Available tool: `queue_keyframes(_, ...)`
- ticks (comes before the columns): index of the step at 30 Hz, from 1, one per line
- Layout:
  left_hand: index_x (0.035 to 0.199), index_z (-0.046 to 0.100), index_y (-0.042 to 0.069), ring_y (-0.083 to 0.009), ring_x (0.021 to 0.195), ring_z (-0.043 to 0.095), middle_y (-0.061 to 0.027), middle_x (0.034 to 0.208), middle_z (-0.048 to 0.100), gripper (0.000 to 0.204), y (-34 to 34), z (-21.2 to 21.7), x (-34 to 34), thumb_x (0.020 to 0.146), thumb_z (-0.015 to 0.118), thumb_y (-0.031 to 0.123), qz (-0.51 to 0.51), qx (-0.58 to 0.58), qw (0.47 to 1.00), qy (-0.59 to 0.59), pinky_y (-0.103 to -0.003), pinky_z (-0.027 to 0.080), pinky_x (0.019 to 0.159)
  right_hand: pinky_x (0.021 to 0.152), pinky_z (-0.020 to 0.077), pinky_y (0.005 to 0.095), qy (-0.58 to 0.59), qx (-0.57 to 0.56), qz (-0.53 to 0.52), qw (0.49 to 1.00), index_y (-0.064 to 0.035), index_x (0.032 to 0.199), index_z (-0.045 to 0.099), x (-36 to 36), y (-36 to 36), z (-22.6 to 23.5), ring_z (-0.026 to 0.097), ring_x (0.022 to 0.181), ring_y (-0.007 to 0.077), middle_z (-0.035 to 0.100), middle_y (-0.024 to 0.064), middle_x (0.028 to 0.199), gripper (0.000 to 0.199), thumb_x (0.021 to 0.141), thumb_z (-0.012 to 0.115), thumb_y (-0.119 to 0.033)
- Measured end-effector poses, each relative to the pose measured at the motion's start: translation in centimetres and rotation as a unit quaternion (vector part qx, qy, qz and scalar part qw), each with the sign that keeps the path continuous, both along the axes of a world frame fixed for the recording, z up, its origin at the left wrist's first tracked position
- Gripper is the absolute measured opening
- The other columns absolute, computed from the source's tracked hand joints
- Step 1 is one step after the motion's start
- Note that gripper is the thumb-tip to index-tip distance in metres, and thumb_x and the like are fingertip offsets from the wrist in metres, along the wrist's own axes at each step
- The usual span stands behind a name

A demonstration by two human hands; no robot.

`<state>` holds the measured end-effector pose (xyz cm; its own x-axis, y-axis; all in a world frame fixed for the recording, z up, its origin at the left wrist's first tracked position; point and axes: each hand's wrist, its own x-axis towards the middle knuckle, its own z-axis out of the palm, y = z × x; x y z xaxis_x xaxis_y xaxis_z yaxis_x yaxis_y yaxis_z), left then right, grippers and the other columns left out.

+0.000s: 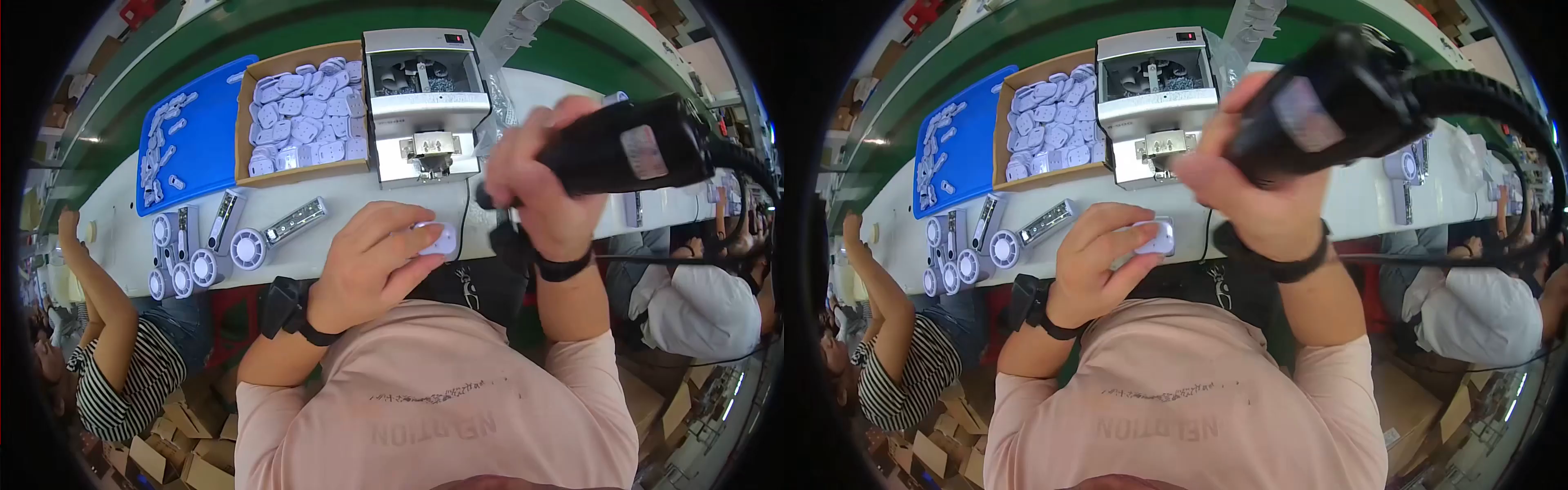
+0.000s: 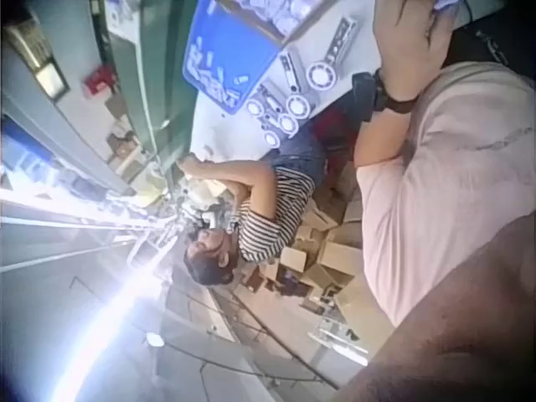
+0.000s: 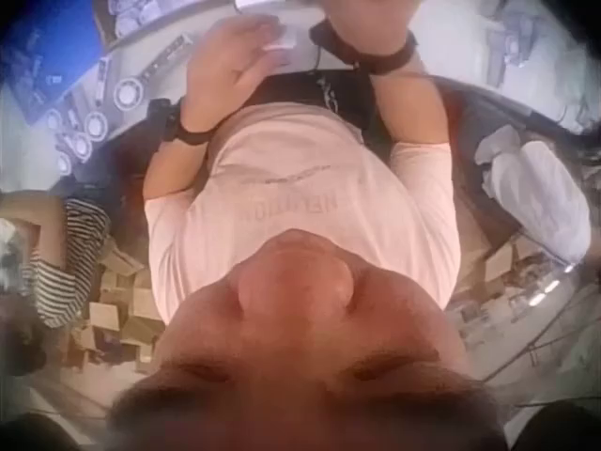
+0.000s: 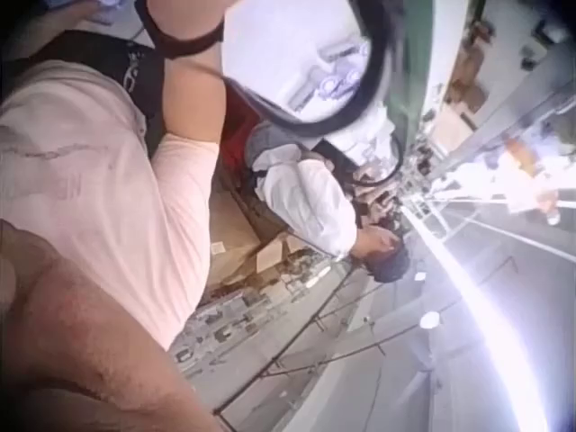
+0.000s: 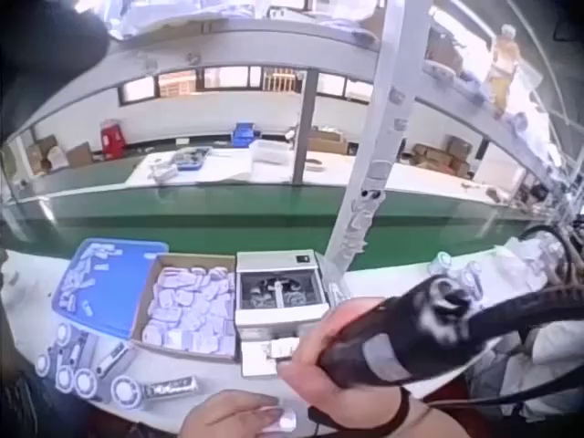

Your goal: Assembling and testing small electronic components at a manufacturing workbench using hand assembly and a power screwdriver.

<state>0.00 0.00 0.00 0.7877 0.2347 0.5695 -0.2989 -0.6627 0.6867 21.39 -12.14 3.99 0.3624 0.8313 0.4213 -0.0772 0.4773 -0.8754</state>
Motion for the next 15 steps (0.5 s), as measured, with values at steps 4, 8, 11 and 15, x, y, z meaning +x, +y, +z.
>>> queue_keyframes(4, 0.119, 0.074, 0.005, -0.0345, 0.103, 0.071, -0.0134, 0.120, 0.074, 0.041, 0.4, -0.2, 0.3, 0.081, 0.088, 0.003, 0.039, -0.038, 0.998, 0.009, -0.041, 0.058, 0.086, 0.064, 0.0552, 0.0309, -0.109, 0.007, -0.140, 0.984, -0.0061, 0.134, 0.052, -1.7, 4.4, -0.5, 0.066, 0.068, 0.0165, 0.070, 0.0066, 0.085, 0.053, 0.090, 0.079, 0.007)
queue_keyframes(8, 0.120, 0.074, 0.003, -0.0347, 0.103, 0.071, -0.0138, 0.118, 0.074, 0.041, 0.0, -0.1, -0.4, 0.082, 0.088, 0.004, 0.033, -0.067, 0.997, -0.004, -0.041, 0.058, 0.086, 0.064, 0.0549, 0.0307, -0.113, -0.022, -0.149, 0.982, -0.0031, 0.131, 0.052, -1.9, 5.1, -0.8, 0.066, 0.068, 0.0154, 0.069, 0.0055, 0.084, 0.053, 0.088, 0.078, 0.011)
queue_keyframes(11, 0.121, 0.073, 0.003, -0.0353, 0.103, 0.071, -0.0141, 0.115, 0.074, 0.041, -0.1, 0.3, -0.5, 0.083, 0.088, 0.006, 0.049, -0.116, 0.992, 0.017, -0.042, 0.058, 0.086, 0.063, 0.0543, 0.0304, -0.077, -0.070, -0.110, 0.988, -0.0019, 0.132, 0.051, -1.9, 4.9, 0.1, 0.066, 0.068, 0.0150, 0.069, 0.0056, 0.083, 0.053, 0.088, 0.077, 0.011)
queue_keyframes(15, 0.122, 0.073, 0.002, -0.0353, 0.103, 0.071, -0.0143, 0.113, 0.074, 0.043, 0.1, 0.7, -0.1, 0.083, 0.089, 0.008, 0.053, -0.135, 0.988, 0.056, -0.042, 0.058, 0.087, 0.062, 0.0539, 0.0313, -0.010, -0.148, -0.102, 0.984, -0.0036, 0.136, 0.050, -2.7, 3.7, 0.4, 0.065, 0.065, 0.0162, 0.068, 0.0064, 0.082, 0.051, 0.091, 0.073, 0.009)
